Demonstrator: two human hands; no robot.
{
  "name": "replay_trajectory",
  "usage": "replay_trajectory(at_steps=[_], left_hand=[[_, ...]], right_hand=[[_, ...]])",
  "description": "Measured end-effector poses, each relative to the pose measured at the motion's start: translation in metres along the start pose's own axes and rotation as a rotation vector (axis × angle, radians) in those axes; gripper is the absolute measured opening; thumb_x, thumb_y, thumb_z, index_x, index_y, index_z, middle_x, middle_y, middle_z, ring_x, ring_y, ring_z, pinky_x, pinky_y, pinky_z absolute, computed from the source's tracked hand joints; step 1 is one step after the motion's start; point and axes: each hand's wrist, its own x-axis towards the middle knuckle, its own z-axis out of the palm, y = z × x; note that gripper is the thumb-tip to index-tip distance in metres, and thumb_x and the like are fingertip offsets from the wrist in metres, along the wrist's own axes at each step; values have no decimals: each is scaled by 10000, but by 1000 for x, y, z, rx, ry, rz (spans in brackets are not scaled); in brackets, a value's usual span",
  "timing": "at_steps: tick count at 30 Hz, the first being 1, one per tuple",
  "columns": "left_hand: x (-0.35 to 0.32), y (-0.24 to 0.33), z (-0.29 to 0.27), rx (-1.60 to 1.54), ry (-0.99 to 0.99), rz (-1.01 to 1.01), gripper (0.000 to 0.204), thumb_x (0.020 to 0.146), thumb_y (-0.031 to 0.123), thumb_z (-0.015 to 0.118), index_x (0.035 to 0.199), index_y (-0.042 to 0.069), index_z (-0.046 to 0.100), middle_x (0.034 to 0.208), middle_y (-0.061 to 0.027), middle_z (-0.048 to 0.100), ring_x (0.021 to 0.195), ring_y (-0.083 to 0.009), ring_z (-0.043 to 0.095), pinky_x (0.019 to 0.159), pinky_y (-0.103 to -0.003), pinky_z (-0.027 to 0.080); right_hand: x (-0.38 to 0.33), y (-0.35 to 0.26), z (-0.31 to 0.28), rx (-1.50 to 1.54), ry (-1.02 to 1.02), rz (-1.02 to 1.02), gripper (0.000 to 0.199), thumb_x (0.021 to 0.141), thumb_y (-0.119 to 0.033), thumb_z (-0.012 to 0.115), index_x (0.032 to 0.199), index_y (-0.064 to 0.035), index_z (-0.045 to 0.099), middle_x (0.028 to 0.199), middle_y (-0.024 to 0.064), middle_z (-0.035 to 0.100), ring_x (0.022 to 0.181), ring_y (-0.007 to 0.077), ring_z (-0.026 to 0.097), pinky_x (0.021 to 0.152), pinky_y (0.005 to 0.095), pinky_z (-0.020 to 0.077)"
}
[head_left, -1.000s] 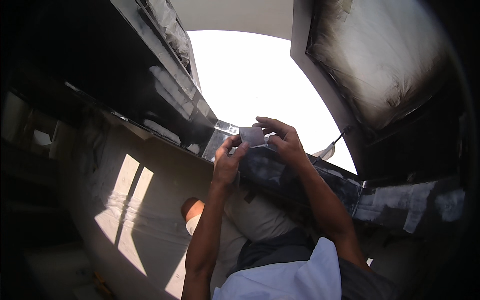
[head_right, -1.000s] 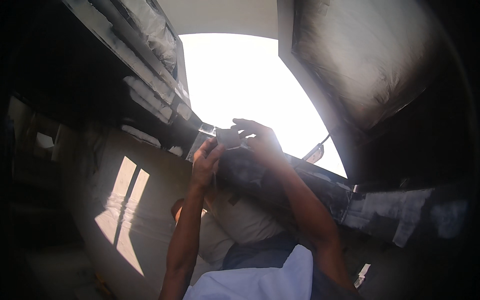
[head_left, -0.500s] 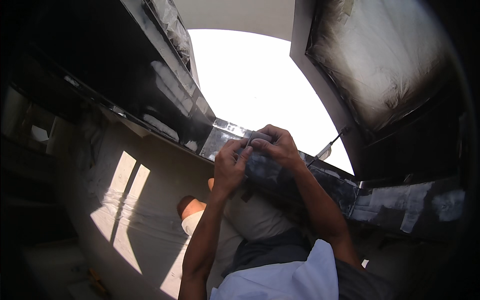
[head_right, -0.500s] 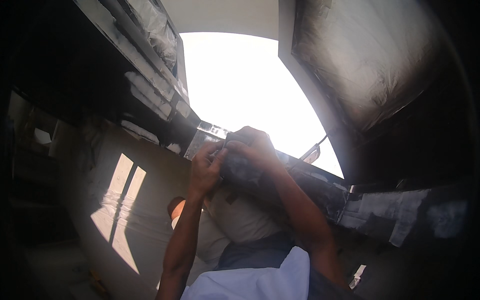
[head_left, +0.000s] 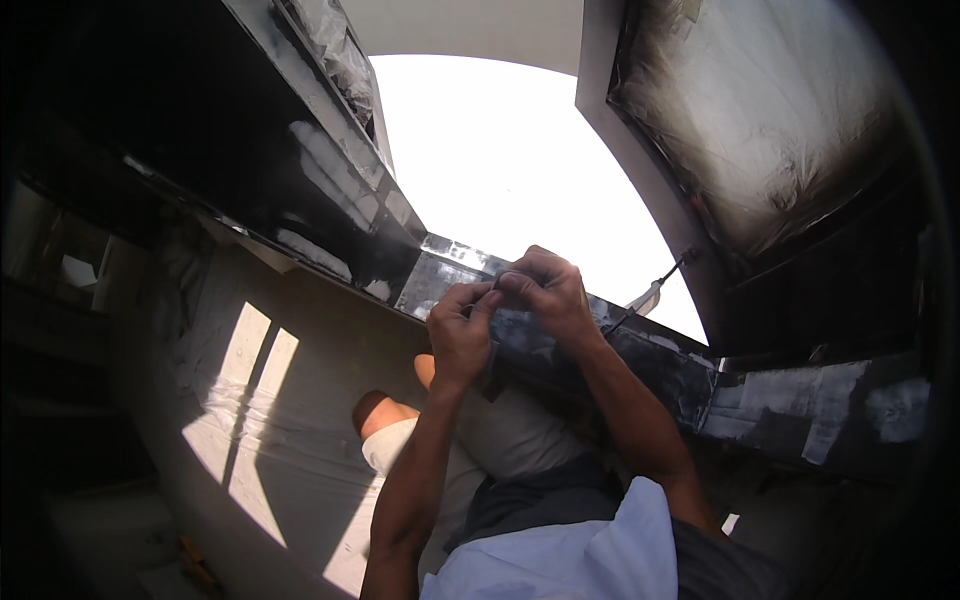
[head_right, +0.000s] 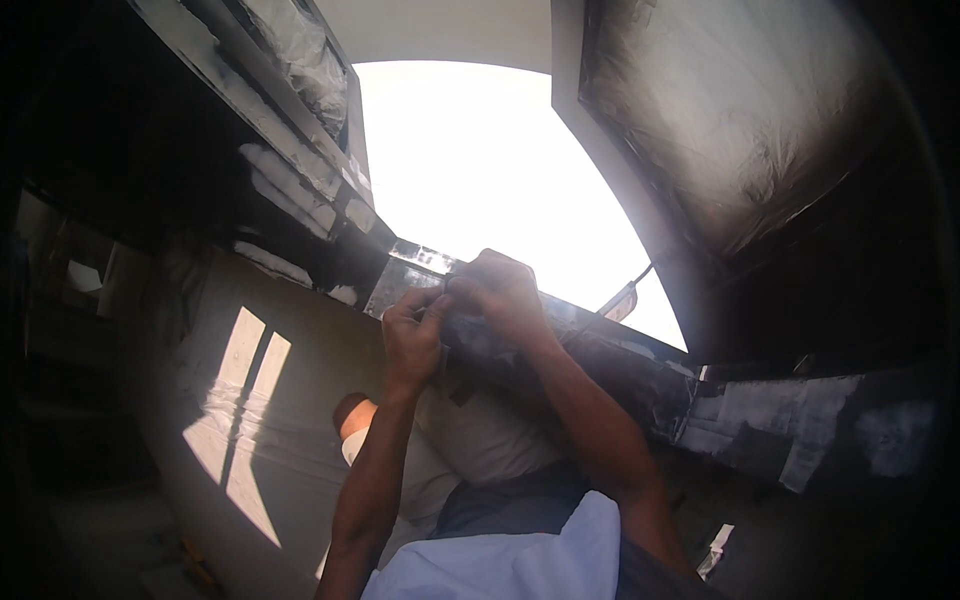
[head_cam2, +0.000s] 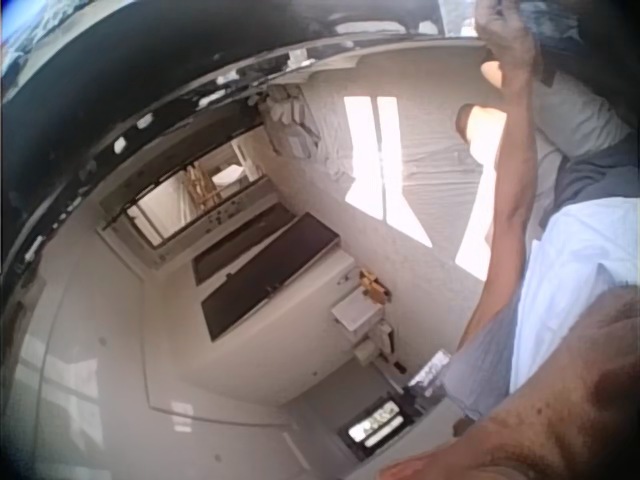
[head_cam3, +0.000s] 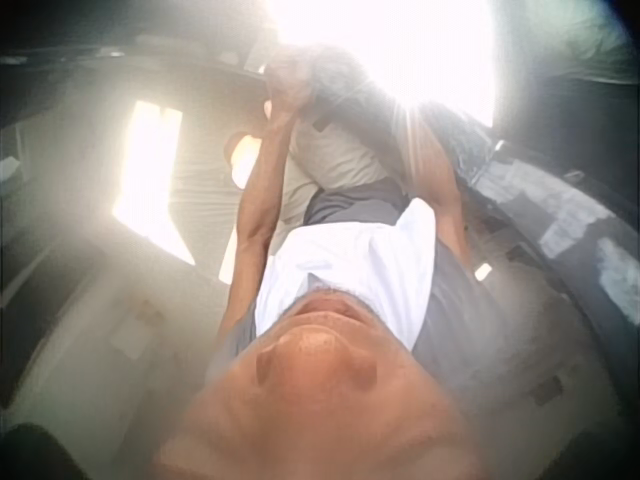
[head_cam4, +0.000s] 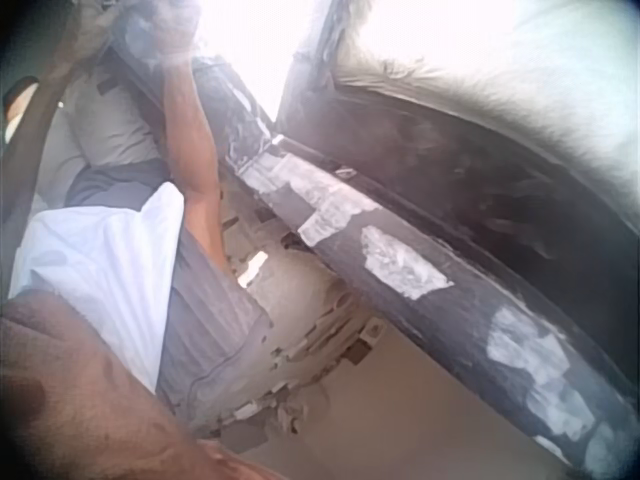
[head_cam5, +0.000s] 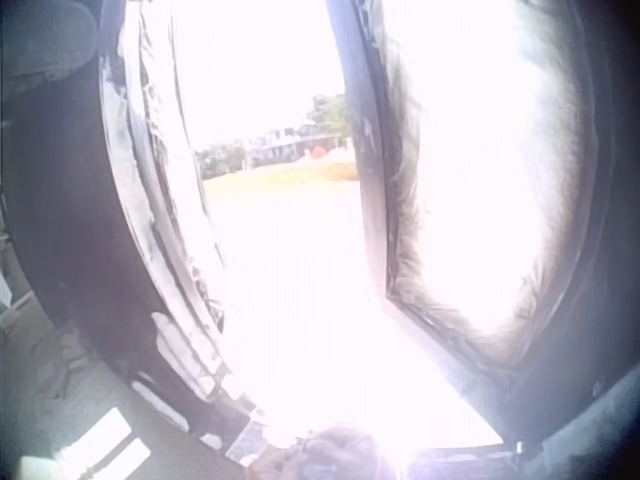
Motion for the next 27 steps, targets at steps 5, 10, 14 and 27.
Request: replay_trajectory(at_steps=[5, 10, 14, 27], left_hand=[[7, -9, 6, -287, -65, -110, 233, 914, 157, 755, 1033, -41, 731, 873, -90, 728, 795, -117, 658, 699, -269, 521], [33, 22, 10, -539, -360, -284, 220, 921, 148, 750, 1026, -43, 718, 887, -109, 731, 828, -110, 671, 714, -254, 529], [53, -1, 5, -375, -386, -247, 183, 936, 152, 738, 1005, -12, 697, 885, -73, 714, 785, -99, 658, 658, -245, 517], [4, 54, 37, -976, 107, -884, 187, 984, 274, 675, 909, 138, 570, 669, 63, 505, 487, -27, 402, 434, -202, 302]], right_hand=[[1, -11, 9, 205, 148, 174, 212, 917, -190, 698, 992, 6, 726, 941, 81, 713, 842, 129, 664, 730, 279, 537], [7, -25, -19, -103, 186, 98, 208, 894, -189, 779, 1008, -21, 735, 859, 48, 701, 780, 100, 647, 721, 244, 519], [18, -42, -25, -284, 16, 146, 246, 897, -198, 782, 1056, -16, 737, 902, 53, 704, 851, 99, 643, 755, 235, 504], [-2, -74, 43, 88, 590, 510, 211, 920, -168, 746, 903, 21, 653, 910, 24, 636, 789, 95, 587, 679, 299, 471]])
